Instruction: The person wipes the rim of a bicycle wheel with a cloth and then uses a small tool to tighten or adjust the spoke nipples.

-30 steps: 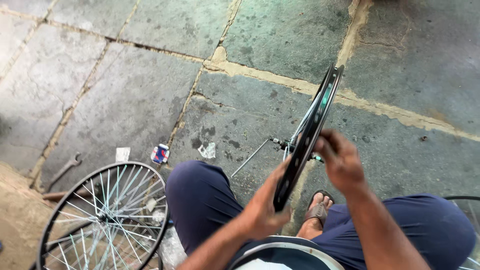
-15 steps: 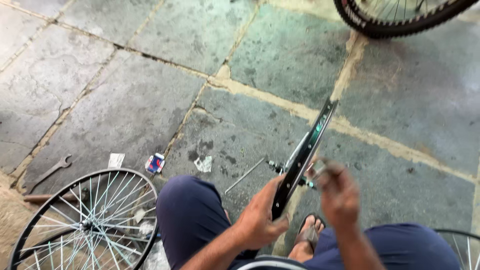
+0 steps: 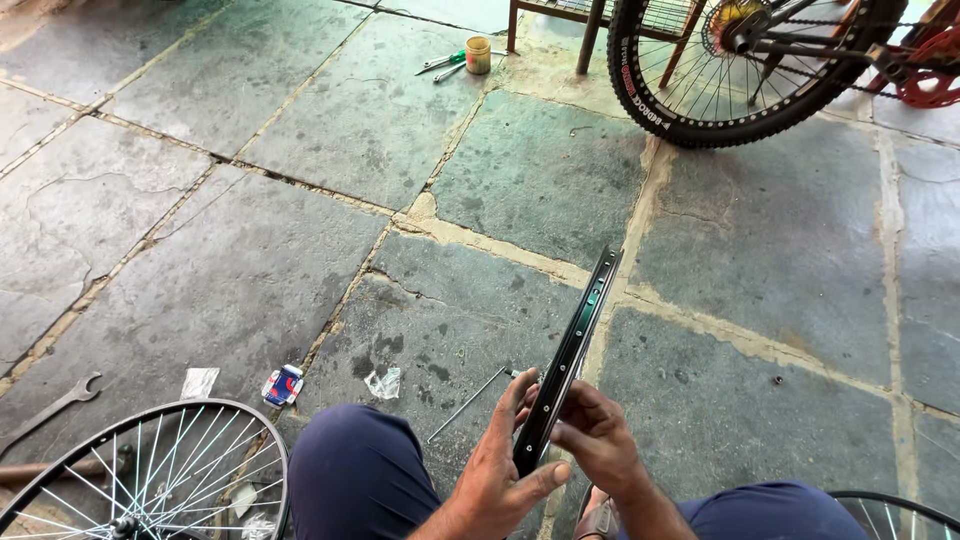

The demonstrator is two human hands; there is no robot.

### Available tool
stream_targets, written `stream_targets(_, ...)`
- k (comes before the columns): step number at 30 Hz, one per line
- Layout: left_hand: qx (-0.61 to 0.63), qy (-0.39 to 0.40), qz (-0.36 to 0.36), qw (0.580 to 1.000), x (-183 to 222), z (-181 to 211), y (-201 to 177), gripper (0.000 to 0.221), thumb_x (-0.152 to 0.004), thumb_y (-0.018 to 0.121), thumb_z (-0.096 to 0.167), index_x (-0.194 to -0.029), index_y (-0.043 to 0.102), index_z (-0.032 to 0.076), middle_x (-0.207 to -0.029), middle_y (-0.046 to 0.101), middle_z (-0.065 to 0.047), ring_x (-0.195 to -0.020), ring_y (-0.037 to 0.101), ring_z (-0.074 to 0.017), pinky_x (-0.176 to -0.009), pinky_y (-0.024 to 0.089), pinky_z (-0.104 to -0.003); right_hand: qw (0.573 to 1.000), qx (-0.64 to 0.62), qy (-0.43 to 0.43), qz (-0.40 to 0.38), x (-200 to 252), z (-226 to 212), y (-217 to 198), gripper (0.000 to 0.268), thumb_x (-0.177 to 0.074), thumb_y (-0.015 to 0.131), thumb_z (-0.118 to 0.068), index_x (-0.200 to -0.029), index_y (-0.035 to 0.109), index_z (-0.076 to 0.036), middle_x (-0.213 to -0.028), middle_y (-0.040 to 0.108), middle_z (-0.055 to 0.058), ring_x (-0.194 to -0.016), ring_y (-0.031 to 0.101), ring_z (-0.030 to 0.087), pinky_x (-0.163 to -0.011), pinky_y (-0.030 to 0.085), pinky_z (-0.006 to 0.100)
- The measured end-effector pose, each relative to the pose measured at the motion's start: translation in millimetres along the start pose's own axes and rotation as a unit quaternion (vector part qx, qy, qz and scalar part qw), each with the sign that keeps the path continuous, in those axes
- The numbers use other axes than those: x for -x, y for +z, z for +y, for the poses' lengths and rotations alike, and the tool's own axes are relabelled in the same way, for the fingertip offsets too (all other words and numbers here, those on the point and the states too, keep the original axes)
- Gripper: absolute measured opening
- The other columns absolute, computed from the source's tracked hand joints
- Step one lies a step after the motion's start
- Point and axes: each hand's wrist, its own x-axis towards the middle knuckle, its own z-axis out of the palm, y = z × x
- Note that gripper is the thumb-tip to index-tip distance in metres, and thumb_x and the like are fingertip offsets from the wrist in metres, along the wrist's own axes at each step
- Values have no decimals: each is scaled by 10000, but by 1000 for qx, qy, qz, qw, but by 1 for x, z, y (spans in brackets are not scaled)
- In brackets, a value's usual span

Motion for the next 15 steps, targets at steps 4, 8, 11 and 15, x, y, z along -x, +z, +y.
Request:
stream_targets(4,-48,8,2,999,2,-11,4,1138,-869,767,545,-1640,131,1,-1590,424,-266,-1503,454,-376,-1229,372,-474,936,300,-149,106,10,-6,3,257,-837,796,26,-1068,696,-25,-1072,810,134,-989,801,195,-850,667,335)
stream_targets(8,-20,38,-4,999,0,-12,-1,1166,-921,747,543,-1648,42,-33,-1682,289,-269,-1587,342,-382,-1279,311,-472,980,183,-82,6,1,-8,-8,321,-822,768,34,-1125,674,-15,-1184,733,124,-1088,723,182,-936,631,343)
stream_targets(11,-15,37,6,999,5,-20,1,1173,-923,751,521,-1638,14,-46,-1730,209,-260,-1592,324,-380,-1264,321,-465,998,28,-43,-49,11,-1,-18,207,-969,703,99,-1158,654,30,-1217,698,145,-1154,690,211,-1004,601,371)
stream_targets(15,4,34,13,999,3,-26,-3,1160,-944,748,468,-1644,-21,-45,-1745,175,-261,-1614,280,-383,-1281,305,-458,990,88,-93,54,17,10,-15,267,-958,679,121,-1199,640,15,-1196,701,133,-1091,690,191,-912,603,333)
